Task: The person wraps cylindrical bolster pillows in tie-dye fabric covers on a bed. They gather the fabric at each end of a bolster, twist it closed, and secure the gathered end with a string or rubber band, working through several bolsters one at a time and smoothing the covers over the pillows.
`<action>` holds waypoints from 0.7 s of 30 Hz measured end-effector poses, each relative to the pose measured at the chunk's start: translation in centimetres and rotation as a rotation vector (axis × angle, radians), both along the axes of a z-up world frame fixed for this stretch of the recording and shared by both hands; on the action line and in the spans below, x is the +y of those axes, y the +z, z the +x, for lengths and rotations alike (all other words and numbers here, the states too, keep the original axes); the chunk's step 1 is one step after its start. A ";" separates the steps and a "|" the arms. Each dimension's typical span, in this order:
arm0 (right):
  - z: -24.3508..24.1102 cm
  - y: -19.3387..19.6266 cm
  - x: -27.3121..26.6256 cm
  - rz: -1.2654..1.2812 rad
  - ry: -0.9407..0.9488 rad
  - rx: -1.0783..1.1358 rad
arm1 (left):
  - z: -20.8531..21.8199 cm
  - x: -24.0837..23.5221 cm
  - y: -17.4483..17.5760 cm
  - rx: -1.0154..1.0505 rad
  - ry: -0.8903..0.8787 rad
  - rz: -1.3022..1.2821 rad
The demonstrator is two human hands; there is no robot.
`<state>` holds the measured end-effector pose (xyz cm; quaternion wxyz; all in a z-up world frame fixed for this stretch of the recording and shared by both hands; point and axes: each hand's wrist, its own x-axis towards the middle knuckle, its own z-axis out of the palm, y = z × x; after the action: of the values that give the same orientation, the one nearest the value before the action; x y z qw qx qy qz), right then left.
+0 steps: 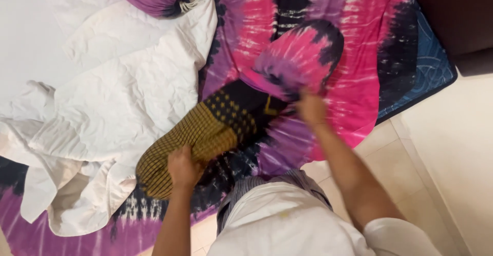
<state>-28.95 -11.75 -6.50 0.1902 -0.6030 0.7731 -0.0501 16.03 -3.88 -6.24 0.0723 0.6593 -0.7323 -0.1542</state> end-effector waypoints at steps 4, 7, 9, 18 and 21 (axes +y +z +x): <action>-13.4 -5.7 4.4 0.125 0.029 -0.292 | 0.7 3.8 3.6 0.167 -0.008 0.001; -19.8 -11.5 7.7 0.319 0.017 -0.887 | 1.0 8.6 -1.8 0.096 -0.078 0.110; -19.4 -7.4 7.4 0.452 -0.195 -0.874 | 0.4 10.4 -3.1 0.037 -0.104 0.159; -10.2 -5.9 0.3 -0.017 -0.873 -1.295 | -1.0 10.6 -2.8 -0.119 -0.138 0.460; -4.3 0.5 1.6 -0.199 -0.494 -1.157 | 0.2 9.7 -3.5 -0.115 -0.157 0.580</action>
<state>-33.26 -10.13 -5.96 0.5029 -0.2972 0.6534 -0.4816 16.18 5.83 -9.70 -0.1727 0.6014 -0.7094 -0.3242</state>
